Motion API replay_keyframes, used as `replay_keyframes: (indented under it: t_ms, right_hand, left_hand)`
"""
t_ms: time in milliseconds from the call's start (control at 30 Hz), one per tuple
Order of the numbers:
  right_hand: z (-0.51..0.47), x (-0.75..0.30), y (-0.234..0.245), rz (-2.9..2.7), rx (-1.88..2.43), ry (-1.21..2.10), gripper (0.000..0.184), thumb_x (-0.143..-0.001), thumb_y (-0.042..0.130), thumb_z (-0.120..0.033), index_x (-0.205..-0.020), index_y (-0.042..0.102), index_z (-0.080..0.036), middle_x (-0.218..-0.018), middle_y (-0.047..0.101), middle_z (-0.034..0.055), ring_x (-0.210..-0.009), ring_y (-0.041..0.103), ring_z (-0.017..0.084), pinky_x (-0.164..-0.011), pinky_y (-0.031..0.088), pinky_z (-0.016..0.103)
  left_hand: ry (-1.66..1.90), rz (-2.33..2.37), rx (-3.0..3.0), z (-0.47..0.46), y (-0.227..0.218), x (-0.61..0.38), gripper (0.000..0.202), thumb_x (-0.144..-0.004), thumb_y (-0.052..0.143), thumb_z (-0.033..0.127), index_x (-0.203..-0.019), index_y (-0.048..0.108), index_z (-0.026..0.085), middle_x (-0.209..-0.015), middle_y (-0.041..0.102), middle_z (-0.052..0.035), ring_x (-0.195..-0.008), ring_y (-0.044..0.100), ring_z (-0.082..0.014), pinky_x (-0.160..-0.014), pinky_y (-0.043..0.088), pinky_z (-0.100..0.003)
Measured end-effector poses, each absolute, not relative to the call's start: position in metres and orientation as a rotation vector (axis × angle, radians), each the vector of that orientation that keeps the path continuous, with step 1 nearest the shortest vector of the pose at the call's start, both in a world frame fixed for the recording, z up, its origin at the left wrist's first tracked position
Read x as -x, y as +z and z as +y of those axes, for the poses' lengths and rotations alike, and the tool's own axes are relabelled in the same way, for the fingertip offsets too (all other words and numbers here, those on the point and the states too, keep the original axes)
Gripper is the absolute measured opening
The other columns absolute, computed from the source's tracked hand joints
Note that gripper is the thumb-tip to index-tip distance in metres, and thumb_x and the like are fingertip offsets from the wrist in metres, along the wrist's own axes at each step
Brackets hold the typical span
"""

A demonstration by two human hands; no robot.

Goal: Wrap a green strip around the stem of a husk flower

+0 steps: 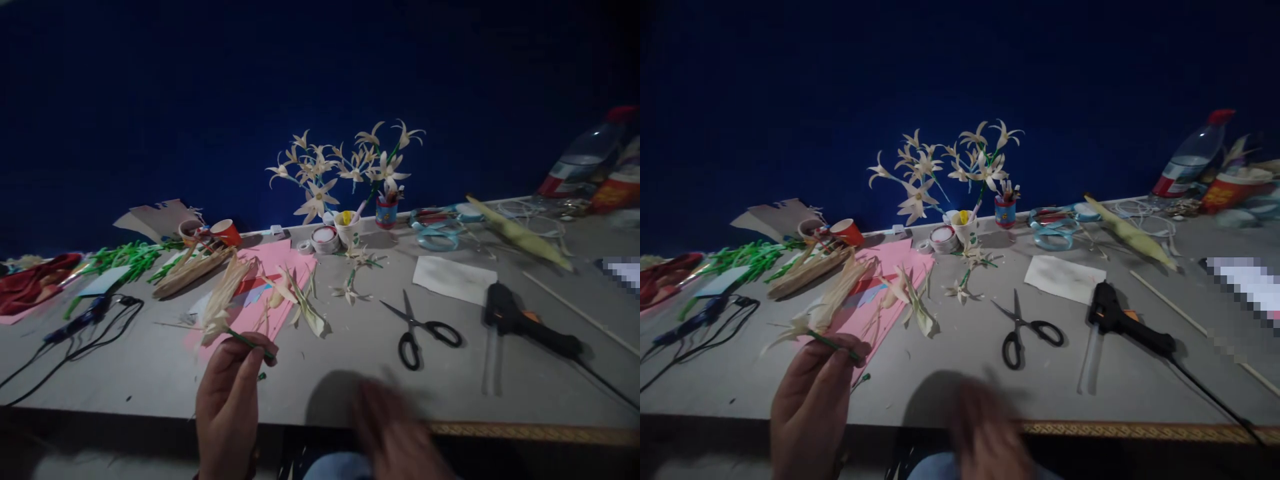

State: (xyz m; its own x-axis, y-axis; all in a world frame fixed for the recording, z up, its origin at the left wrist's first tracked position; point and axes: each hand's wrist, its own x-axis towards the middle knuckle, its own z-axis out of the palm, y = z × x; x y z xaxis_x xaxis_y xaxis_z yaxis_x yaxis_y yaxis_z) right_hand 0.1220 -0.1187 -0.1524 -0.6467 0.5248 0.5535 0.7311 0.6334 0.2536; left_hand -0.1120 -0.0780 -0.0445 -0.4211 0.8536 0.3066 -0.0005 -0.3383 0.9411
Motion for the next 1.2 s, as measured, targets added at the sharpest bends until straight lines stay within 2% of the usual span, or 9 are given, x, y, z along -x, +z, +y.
replay_keyframes:
  t_ms: [100,167,267,333,433,533,667,800,1200]
  right_hand:
    - [-0.114,-0.071,-0.138,-2.248,1.003,-0.691,0.026,-0.096,0.058,-0.031,-0.119,0.063,-0.021,-0.121,0.069,0.0074,-0.1,0.069,0.022,-0.083,0.059,0.04]
    - [-0.11,-0.063,-0.126,-2.179,1.025,-0.707,0.029,-0.096,0.06,-0.034,-0.118,0.064,-0.017,-0.118,0.068,0.0066,-0.092,0.07,0.019,-0.078,0.06,0.038]
    - [-0.096,-0.081,-0.112,-2.136,1.026,-0.623,0.032,-0.101,0.049,-0.033,-0.084,0.069,-0.015,-0.082,0.072,0.0,-0.063,0.068,0.009,-0.058,0.058,0.021]
    - [-0.085,-0.097,-0.102,-2.128,1.054,-0.265,0.043,-0.103,0.038,-0.032,-0.069,0.06,-0.02,-0.065,0.067,-0.0024,-0.057,0.066,0.008,-0.053,0.056,0.016]
    - [-0.076,-0.11,-0.088,-1.912,1.063,0.364,0.012,-0.095,0.049,-0.031,-0.093,0.058,-0.024,-0.087,0.073,0.0018,-0.079,0.072,0.014,-0.068,0.059,0.018]
    - [-0.078,-0.109,-0.078,-1.774,1.031,0.498,0.032,-0.083,0.063,-0.024,-0.113,0.053,-0.028,-0.1,0.074,0.0009,-0.081,0.074,0.016,-0.072,0.06,0.02]
    - [-0.076,-0.105,-0.075,-1.823,1.046,0.507,0.021,-0.082,0.063,-0.019,-0.1,0.057,-0.028,-0.083,0.074,-0.0029,-0.071,0.073,0.015,-0.064,0.058,0.021]
    - [-0.07,-0.107,-0.077,-1.844,0.994,0.417,0.014,-0.086,0.059,-0.017,-0.094,0.057,-0.027,-0.08,0.073,-0.0028,-0.07,0.072,0.015,-0.064,0.056,0.022]
    - [-0.066,-0.119,-0.08,-1.768,0.995,0.59,0.008,-0.087,0.059,-0.019,-0.087,0.061,-0.027,-0.073,0.073,-0.005,-0.062,0.07,0.012,-0.057,0.053,0.016]
  left_hand:
    - [1.83,1.243,-1.243,-0.081,-0.029,0.102,0.004,-0.09,0.065,0.023,-0.088,0.068,0.021,-0.084,0.066,0.0003,-0.081,0.057,-0.0156,-0.072,0.047,-0.023]
    - [1.828,1.263,-1.285,-0.085,-0.025,0.099,0.006,-0.089,0.065,0.023,-0.084,0.068,0.02,-0.082,0.066,-0.0006,-0.08,0.057,-0.016,-0.071,0.047,-0.024]
    - [1.706,1.3,-1.246,-0.09,-0.033,0.094,0.013,-0.087,0.068,0.027,-0.077,0.069,0.019,-0.077,0.066,-0.0019,-0.072,0.055,-0.0145,-0.065,0.046,-0.022]
    - [1.605,1.212,-1.129,-0.089,-0.045,0.087,0.017,-0.086,0.069,0.032,-0.077,0.069,0.018,-0.072,0.065,-0.0016,-0.067,0.053,-0.0137,-0.062,0.045,-0.022]
    - [1.589,1.096,-0.921,-0.084,-0.059,0.067,0.018,-0.081,0.075,0.031,-0.074,0.066,0.018,-0.074,0.063,0.0,-0.068,0.054,-0.0126,-0.065,0.045,-0.022]
    - [1.553,1.01,-0.768,-0.08,-0.065,0.048,0.02,-0.075,0.082,0.032,-0.074,0.067,0.018,-0.076,0.062,0.0006,-0.071,0.056,-0.0124,-0.071,0.046,-0.023]
    - [1.469,0.911,-0.592,-0.078,-0.068,0.034,0.025,-0.067,0.088,0.032,-0.074,0.07,0.017,-0.076,0.065,0.0003,-0.072,0.057,-0.0122,-0.072,0.047,-0.023]
    - [1.501,0.916,-0.459,-0.078,-0.067,0.027,0.029,-0.06,0.092,0.03,-0.069,0.068,0.016,-0.078,0.066,-0.0007,-0.074,0.057,-0.012,-0.073,0.047,-0.022]
    - [1.543,0.957,-0.585,-0.076,-0.061,0.018,0.027,-0.061,0.092,0.03,-0.068,0.069,0.016,-0.071,0.063,0.0013,-0.069,0.055,-0.0106,-0.07,0.045,-0.02]
